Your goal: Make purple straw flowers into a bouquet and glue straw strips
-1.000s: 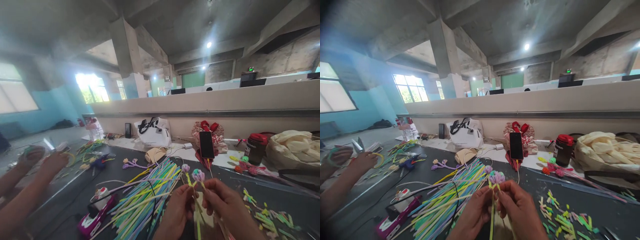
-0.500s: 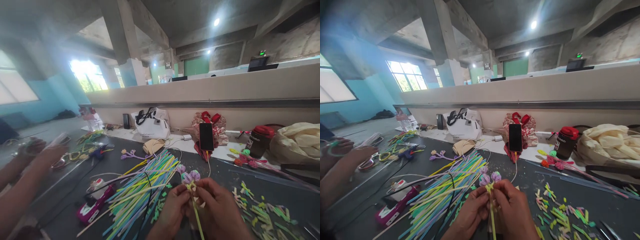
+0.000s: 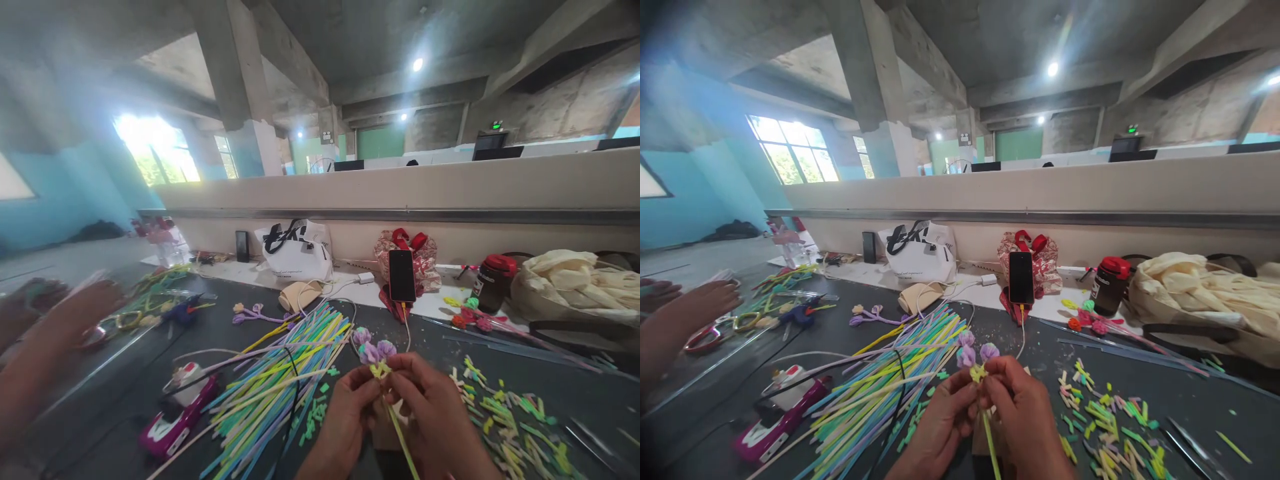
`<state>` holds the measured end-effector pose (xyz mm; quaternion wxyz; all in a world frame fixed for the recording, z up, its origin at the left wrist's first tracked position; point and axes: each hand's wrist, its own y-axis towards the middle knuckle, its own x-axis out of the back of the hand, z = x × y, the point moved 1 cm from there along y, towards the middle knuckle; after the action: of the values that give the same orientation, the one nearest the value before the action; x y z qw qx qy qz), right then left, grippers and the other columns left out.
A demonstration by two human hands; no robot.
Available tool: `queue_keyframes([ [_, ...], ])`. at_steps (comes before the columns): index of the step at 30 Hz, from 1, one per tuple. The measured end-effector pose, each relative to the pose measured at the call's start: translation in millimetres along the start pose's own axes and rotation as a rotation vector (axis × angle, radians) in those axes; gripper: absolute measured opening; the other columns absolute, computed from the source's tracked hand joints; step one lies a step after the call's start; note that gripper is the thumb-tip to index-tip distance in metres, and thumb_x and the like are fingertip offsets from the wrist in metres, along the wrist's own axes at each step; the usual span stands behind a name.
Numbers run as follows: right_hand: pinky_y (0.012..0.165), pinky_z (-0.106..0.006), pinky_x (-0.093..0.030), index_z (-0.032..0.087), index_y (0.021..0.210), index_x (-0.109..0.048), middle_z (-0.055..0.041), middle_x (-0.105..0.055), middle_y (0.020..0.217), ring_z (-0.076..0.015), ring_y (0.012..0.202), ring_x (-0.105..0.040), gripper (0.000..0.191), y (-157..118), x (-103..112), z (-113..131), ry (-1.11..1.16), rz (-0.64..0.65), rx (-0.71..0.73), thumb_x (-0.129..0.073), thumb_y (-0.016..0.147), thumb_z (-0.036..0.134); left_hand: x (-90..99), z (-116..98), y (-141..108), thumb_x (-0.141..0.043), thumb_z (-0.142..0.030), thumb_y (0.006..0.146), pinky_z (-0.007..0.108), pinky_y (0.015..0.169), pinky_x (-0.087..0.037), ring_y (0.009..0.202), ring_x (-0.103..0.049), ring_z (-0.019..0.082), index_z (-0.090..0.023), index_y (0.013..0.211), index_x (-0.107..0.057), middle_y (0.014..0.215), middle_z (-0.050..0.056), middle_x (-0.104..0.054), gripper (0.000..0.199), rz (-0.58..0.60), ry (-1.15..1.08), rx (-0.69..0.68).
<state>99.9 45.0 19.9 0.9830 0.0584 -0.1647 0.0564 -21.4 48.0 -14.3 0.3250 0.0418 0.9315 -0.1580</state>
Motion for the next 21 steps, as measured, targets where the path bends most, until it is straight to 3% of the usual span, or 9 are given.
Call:
queue_keyframes([
  [7,0.06,-0.02,-0.039,0.019,0.065,-0.058,0.0002,-0.056,0.069,-0.0144,0.068,-0.054,0.017,-2,-16,-4,-0.172,-0.138,0.177,-0.047,0.077,0.024,2.4,8,2,-0.073,-0.021,0.047,0.015,0.034,-0.022,0.033,-0.04,0.004,-0.013,0.058,-0.057,0.04,-0.006,-0.049,0.021,-0.123,-0.042,-0.048],
  [13,0.057,-0.02,-0.039,0.02,0.065,-0.058,0.0009,-0.055,0.065,-0.0136,0.063,-0.053,0.016,-1,-25,-13,-0.21,-0.172,0.169,-0.049,0.077,0.024,2.9,11,7,-0.076,-0.027,0.04,0.016,0.031,-0.021,0.029,-0.037,0.004,-0.015,0.057,-0.054,0.041,-0.005,-0.051,0.03,-0.129,-0.139,-0.005],
  [18,0.069,-0.021,-0.042,0.022,0.085,-0.061,-0.0026,-0.059,0.082,-0.0155,0.078,-0.056,0.016,0,-19,-11,-0.24,-0.01,0.33,-0.046,0.081,0.023,-0.2,-1,1,-0.073,-0.023,0.043,0.014,0.032,-0.021,0.033,-0.039,0.004,-0.014,0.056,-0.056,0.039,-0.005,-0.048,0.024,-0.16,-0.134,-0.022],
  [21,0.069,-0.021,-0.042,0.023,0.087,-0.061,-0.0025,-0.061,0.083,-0.0152,0.079,-0.057,0.018,0,-19,-11,-0.185,0.061,0.322,-0.045,0.08,0.022,-0.8,-6,0,-0.072,-0.022,0.046,0.013,0.03,-0.016,0.029,-0.031,0.002,-0.014,0.055,-0.054,0.034,-0.007,-0.042,0.021,-0.162,-0.116,-0.002],
])
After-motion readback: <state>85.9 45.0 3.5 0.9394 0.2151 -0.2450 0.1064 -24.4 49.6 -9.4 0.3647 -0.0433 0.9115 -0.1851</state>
